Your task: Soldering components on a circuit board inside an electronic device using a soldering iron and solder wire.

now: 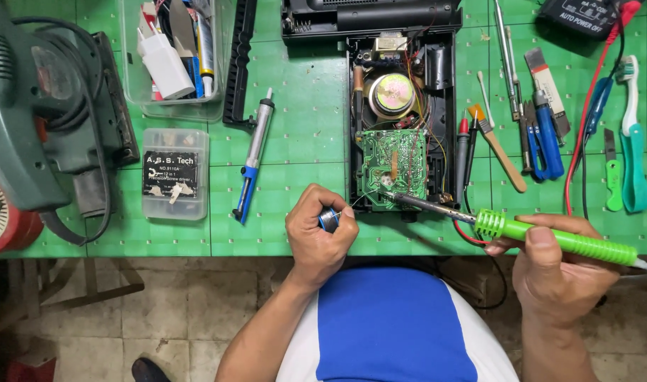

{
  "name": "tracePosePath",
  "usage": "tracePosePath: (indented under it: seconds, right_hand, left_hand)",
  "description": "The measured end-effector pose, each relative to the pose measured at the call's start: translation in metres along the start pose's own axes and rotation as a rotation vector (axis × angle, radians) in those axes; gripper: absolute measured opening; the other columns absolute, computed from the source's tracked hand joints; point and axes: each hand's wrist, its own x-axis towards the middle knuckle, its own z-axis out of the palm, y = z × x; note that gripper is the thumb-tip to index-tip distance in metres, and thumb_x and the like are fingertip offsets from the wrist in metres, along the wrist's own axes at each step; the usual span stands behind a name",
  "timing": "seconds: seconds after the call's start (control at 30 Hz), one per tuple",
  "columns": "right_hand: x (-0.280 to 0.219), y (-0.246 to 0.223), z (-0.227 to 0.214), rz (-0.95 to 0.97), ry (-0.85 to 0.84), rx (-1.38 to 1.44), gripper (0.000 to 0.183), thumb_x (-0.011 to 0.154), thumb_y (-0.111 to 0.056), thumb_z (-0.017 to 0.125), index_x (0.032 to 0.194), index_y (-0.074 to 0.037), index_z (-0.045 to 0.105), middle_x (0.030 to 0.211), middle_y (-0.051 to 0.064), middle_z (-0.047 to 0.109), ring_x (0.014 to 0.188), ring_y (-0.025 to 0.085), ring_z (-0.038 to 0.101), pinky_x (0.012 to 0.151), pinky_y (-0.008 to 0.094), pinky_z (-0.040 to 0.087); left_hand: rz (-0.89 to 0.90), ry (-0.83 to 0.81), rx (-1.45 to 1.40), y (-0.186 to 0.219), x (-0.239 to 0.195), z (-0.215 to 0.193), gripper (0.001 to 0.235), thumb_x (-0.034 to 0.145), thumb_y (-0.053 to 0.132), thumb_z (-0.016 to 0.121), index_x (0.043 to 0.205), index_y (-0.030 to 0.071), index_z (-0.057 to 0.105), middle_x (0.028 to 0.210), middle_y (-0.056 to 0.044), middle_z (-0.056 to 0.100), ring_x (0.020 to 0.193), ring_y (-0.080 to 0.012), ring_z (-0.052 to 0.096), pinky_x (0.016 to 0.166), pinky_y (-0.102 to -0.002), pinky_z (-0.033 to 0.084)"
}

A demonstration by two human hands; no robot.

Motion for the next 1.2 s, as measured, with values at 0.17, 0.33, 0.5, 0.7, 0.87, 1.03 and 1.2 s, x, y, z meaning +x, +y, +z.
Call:
tracePosePath:
  seconds: [0.17, 0.33, 0.5, 0.7, 0.87, 1.03, 1.2]
  right_hand:
    - [0.0000, -0.0009, 0.0000, -0.002, -0.004, -0.019, 0.031, 0.096, -0.024, 0.067, 0.104, 0.006, 0.059, 0.087, 0.022, 0.062, 0.062, 0.037, 0.067, 0.049, 0.040, 0.059]
    - [0.0006, 0.0003, -0.0020, -0.006, -0.019, -0.006, 0.031, 0.096, -0.023, 0.068, 0.104, 0.006, 0.060, 0.093, 0.023, 0.064, 0.063, 0.037, 0.067, 0.050, 0.040, 0.061]
    - [0.0001, -0.0004, -0.0022, -0.014, -0.035, -0.005, 0.031, 0.097, -0.023, 0.068, 0.105, 0.005, 0.060, 0.093, 0.022, 0.064, 0.065, 0.037, 0.069, 0.051, 0.040, 0.062]
    - [-0.0019, -0.0043, -0.0020, -0.014, -0.046, -0.042, 0.031, 0.098, -0.023, 0.067, 0.104, 0.006, 0.059, 0.091, 0.022, 0.063, 0.064, 0.037, 0.068, 0.051, 0.041, 0.062]
    - [-0.0019, -0.0033, -0.0028, -0.034, -0.064, -0.050, 0.035, 0.099, -0.026, 0.068, 0.106, 0.007, 0.058, 0.092, 0.022, 0.062, 0.067, 0.039, 0.070, 0.053, 0.042, 0.063]
    - [-0.0016, -0.0060, -0.0015, -0.019, -0.050, -0.057, 0.031, 0.098, -0.021, 0.067, 0.106, 0.008, 0.059, 0.092, 0.023, 0.063, 0.065, 0.039, 0.069, 0.053, 0.042, 0.062]
    - [-0.0007, -0.0070, 0.0002, -0.045, -0.057, -0.052, 0.031, 0.099, -0.021, 0.067, 0.105, 0.008, 0.059, 0.091, 0.023, 0.063, 0.066, 0.039, 0.070, 0.053, 0.042, 0.063]
  left_hand:
    - [-0.002, 0.001, 0.008, 0.0008, 0.0003, 0.0008, 0.008, 0.081, 0.003, 0.061, 0.077, 0.009, 0.056, 0.073, -0.002, 0.054, 0.065, -0.0143, 0.050, 0.058, -0.029, 0.040]
    - [0.002, -0.004, 0.021, 0.0013, 0.0009, 0.0009, 0.008, 0.082, 0.005, 0.061, 0.078, 0.009, 0.056, 0.073, -0.002, 0.053, 0.064, -0.0140, 0.050, 0.058, -0.029, 0.040]
    - [0.009, -0.009, 0.011, 0.0016, 0.0015, 0.0007, 0.009, 0.082, 0.003, 0.061, 0.078, 0.009, 0.055, 0.073, -0.002, 0.053, 0.066, -0.0145, 0.050, 0.060, -0.029, 0.041]
    - [0.013, -0.010, 0.015, 0.0010, 0.0014, 0.0007, 0.009, 0.082, 0.004, 0.062, 0.078, 0.009, 0.056, 0.073, -0.002, 0.054, 0.065, -0.0147, 0.051, 0.059, -0.029, 0.041]
    - [0.023, -0.009, 0.020, 0.0004, 0.0013, 0.0003, 0.009, 0.082, 0.004, 0.062, 0.078, 0.009, 0.056, 0.073, -0.002, 0.054, 0.065, -0.0144, 0.051, 0.060, -0.029, 0.041]
    - [0.014, -0.014, 0.016, 0.0011, 0.0012, 0.0001, 0.009, 0.083, 0.005, 0.062, 0.078, 0.010, 0.056, 0.073, -0.001, 0.053, 0.065, -0.0141, 0.050, 0.059, -0.029, 0.040]
    - [0.020, -0.015, 0.023, 0.0017, 0.0017, 0.0002, 0.009, 0.082, 0.004, 0.062, 0.078, 0.010, 0.056, 0.073, -0.002, 0.054, 0.065, -0.0143, 0.050, 0.059, -0.030, 0.041]
